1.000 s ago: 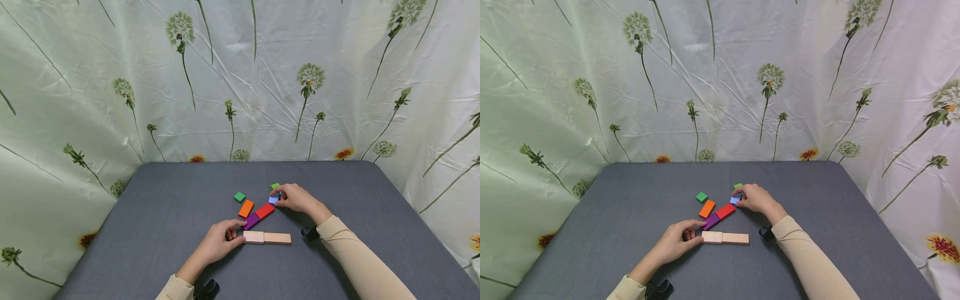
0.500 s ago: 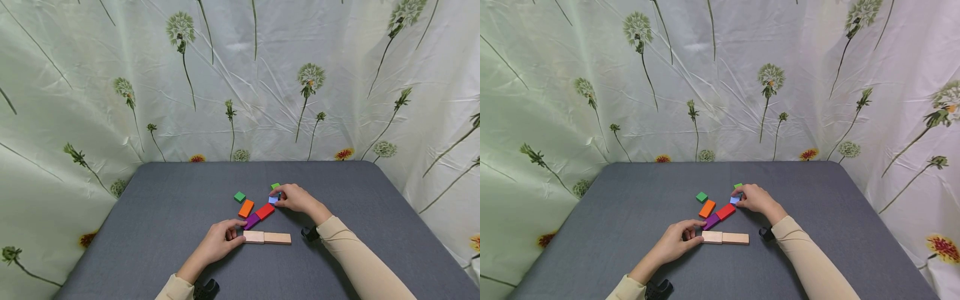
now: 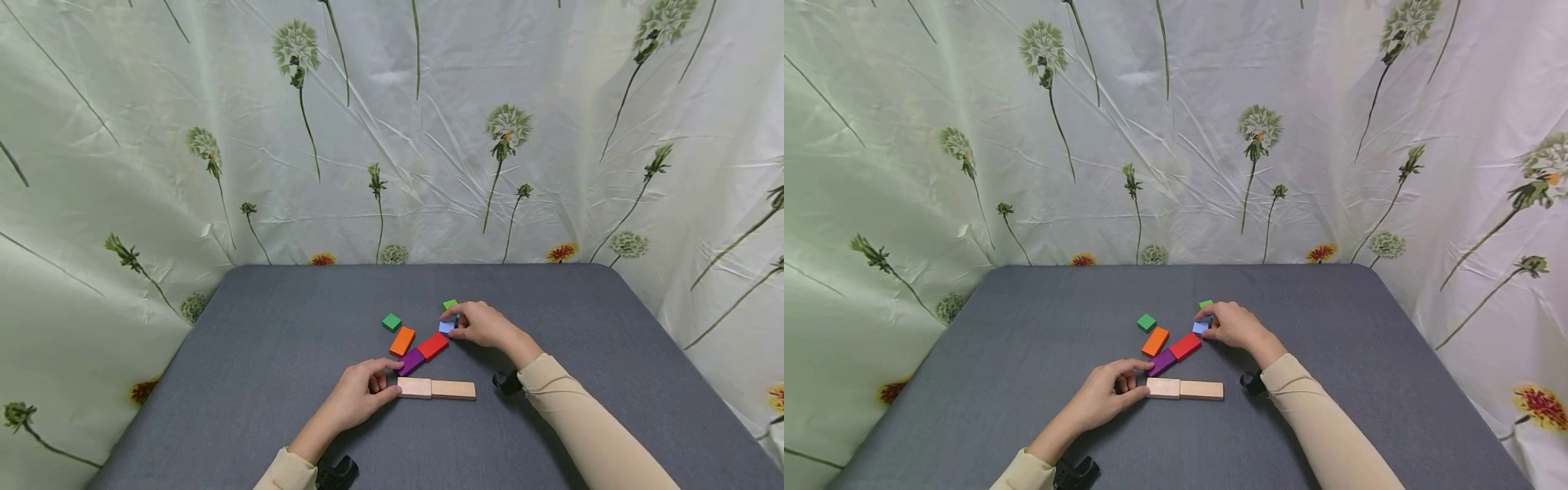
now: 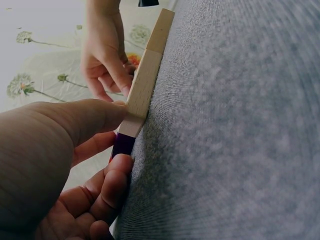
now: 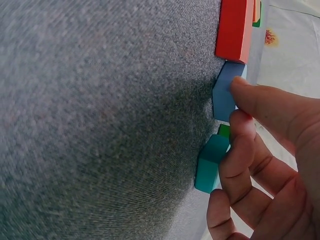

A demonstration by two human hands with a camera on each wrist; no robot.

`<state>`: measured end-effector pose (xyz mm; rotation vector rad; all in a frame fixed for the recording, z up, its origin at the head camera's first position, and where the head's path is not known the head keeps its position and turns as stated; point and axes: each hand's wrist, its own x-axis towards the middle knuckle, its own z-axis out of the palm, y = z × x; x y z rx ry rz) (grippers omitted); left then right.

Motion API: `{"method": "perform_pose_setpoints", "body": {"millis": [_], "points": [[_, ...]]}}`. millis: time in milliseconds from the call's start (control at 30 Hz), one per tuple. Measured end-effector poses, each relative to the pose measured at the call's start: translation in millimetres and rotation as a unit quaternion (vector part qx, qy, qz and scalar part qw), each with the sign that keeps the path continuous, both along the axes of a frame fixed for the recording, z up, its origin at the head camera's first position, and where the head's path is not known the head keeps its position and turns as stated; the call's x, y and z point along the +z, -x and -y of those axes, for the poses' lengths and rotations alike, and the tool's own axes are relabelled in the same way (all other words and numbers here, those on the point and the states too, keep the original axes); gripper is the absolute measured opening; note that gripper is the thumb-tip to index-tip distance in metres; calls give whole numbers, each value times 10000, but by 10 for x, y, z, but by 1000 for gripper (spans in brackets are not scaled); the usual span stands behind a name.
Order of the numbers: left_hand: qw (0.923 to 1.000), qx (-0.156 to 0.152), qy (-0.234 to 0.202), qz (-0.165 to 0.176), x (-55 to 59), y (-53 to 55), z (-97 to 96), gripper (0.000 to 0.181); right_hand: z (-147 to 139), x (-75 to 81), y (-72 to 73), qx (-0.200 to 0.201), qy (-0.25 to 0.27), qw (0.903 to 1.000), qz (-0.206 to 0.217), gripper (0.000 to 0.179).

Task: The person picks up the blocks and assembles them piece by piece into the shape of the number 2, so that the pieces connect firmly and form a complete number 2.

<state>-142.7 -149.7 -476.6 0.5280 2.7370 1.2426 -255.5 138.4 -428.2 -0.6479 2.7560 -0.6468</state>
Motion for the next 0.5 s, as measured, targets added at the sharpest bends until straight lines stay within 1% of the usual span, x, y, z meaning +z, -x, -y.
{"method": "perform_pose_setpoints", "body": {"millis": [300, 500], "points": [[10000, -26, -29, 11, 19, -8, -8, 35, -8, 22, -24, -118, 62, 9995, 270, 37], [10000, -17, -16, 26, 27, -7, -10, 36, -56, 39, -29, -133, 170, 9994, 266, 39]]}}
